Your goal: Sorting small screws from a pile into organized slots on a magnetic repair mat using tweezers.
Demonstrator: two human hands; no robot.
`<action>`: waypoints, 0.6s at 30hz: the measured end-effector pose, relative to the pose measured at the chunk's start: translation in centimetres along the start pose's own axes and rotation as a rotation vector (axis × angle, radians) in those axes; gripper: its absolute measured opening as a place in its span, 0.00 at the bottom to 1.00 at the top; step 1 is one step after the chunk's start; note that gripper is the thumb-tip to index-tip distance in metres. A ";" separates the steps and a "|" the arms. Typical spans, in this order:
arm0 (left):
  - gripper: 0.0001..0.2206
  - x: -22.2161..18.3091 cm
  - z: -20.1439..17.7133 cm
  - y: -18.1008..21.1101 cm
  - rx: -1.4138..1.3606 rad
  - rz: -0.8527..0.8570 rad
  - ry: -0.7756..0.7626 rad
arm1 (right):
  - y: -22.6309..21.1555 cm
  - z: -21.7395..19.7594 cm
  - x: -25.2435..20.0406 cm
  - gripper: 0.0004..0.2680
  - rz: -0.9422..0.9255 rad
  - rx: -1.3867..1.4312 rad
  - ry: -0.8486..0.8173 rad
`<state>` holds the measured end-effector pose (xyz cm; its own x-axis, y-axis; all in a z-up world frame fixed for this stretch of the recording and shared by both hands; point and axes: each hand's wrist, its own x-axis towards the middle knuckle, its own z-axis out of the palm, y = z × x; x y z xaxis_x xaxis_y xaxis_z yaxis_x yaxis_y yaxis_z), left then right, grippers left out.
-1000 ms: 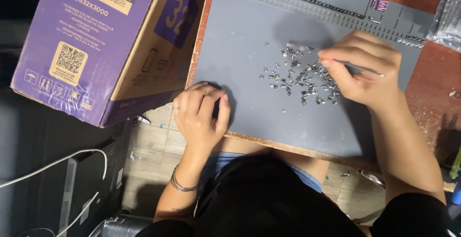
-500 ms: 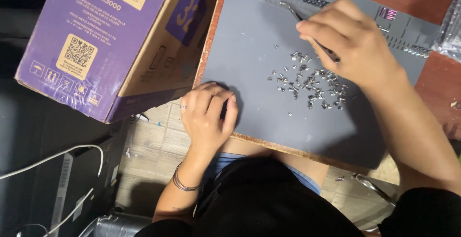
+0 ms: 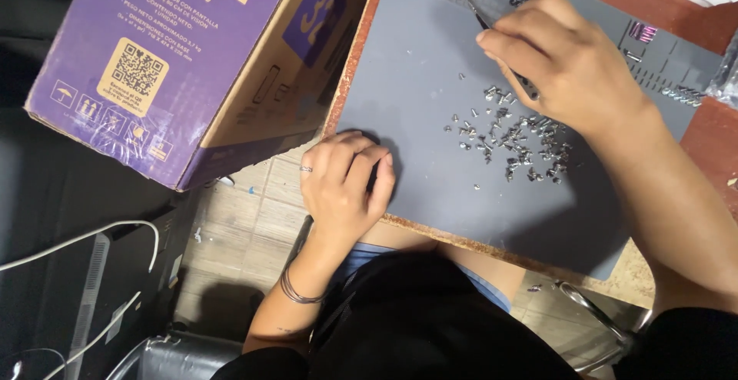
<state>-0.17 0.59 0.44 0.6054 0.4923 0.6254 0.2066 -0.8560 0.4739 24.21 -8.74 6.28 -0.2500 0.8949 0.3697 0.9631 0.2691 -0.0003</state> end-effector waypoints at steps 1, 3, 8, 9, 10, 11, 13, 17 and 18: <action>0.04 0.0 0.0 0.0 0.000 -0.001 0.001 | 0.1 0.1 -0.1 0.04 -0.001 0.000 -0.001; 0.05 0.0 0.0 0.0 0.007 -0.004 0.000 | 0.2 0.3 -0.2 0.04 0.002 -0.037 -0.015; 0.05 0.0 0.0 0.0 -0.001 -0.006 0.002 | 0.3 0.6 -0.3 0.03 0.028 -0.054 -0.048; 0.05 -0.1 0.0 0.0 -0.001 -0.004 0.004 | 0.4 0.7 -0.4 0.03 0.029 -0.067 -0.055; 0.05 -0.1 0.0 0.0 -0.002 -0.005 0.004 | 0.4 0.6 -0.4 0.03 0.030 -0.067 -0.056; 0.05 -0.1 0.1 0.0 -0.001 -0.005 0.004 | 0.3 0.6 -0.3 0.03 0.034 -0.069 -0.062; 0.04 -0.1 0.1 -0.1 -0.001 -0.006 0.003 | 0.3 0.6 -0.2 0.03 0.037 -0.071 -0.069; 0.04 -0.2 0.0 -0.1 0.000 -0.008 -0.004 | 0.4 0.6 0.0 0.03 0.026 -0.054 -0.070; 0.04 -0.2 0.0 -0.1 -0.001 -0.006 -0.007 | 0.4 0.6 0.1 0.02 0.017 -0.060 -0.071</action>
<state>-0.29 0.59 0.30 0.6097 0.4967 0.6178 0.2096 -0.8526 0.4786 24.56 -8.36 5.76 -0.2375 0.9228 0.3034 0.9711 0.2334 0.0502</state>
